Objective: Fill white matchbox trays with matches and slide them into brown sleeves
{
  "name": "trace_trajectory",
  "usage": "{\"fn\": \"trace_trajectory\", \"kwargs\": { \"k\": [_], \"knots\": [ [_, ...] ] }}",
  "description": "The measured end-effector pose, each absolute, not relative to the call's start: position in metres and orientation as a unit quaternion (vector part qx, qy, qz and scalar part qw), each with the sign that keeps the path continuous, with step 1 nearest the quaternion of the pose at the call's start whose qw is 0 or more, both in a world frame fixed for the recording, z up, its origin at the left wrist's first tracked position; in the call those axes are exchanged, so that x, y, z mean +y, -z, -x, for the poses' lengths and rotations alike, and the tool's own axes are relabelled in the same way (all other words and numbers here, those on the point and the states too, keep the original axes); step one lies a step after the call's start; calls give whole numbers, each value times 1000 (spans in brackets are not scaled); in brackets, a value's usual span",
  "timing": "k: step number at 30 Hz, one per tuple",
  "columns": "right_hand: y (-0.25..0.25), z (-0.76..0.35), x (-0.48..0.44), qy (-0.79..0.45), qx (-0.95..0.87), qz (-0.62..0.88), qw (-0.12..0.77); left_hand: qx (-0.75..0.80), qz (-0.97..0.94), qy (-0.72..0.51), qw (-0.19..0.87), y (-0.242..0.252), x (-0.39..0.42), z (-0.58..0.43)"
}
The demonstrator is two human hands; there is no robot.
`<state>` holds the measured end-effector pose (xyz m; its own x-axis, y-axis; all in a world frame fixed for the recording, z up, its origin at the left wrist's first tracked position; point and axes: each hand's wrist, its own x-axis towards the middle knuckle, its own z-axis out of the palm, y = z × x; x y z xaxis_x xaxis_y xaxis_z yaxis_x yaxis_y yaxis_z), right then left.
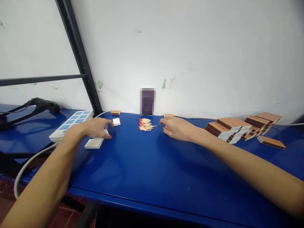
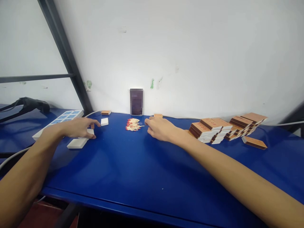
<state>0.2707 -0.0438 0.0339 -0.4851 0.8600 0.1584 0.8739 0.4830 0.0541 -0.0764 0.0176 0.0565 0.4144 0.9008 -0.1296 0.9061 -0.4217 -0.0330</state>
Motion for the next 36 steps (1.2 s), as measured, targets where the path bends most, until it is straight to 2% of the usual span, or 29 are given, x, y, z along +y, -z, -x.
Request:
{"fn": "trace_trajectory", "kwargs": {
  "k": [3,7,12,14,17,20,23,32,36],
  "knots": [
    [-29,-260,-45,60,-862,497,78,528,-846,68,33,-53,19,77],
    [-21,-251,-40,63,-840,535,65,495,-866,53,39,-52,17,72],
    [-12,-242,-27,36,-844,528,81,394,-912,-87,77,-51,4,44],
    [-9,-235,-23,40,-849,518,96,351,-912,-157,144,-48,-2,30],
    [-9,-223,-16,42,-854,504,124,309,-878,-193,309,-41,-10,13],
    [-10,-214,-9,34,-853,502,137,257,-836,-183,450,-31,-19,1],
    [-9,-209,0,18,-849,511,133,220,-814,-149,516,-21,-25,-9],
    [-2,-212,10,-10,-862,477,169,249,-841,-186,442,-5,-21,-17],
    [4,-221,5,10,-870,446,210,275,-878,-182,347,-5,-19,-15]
  ]
}}
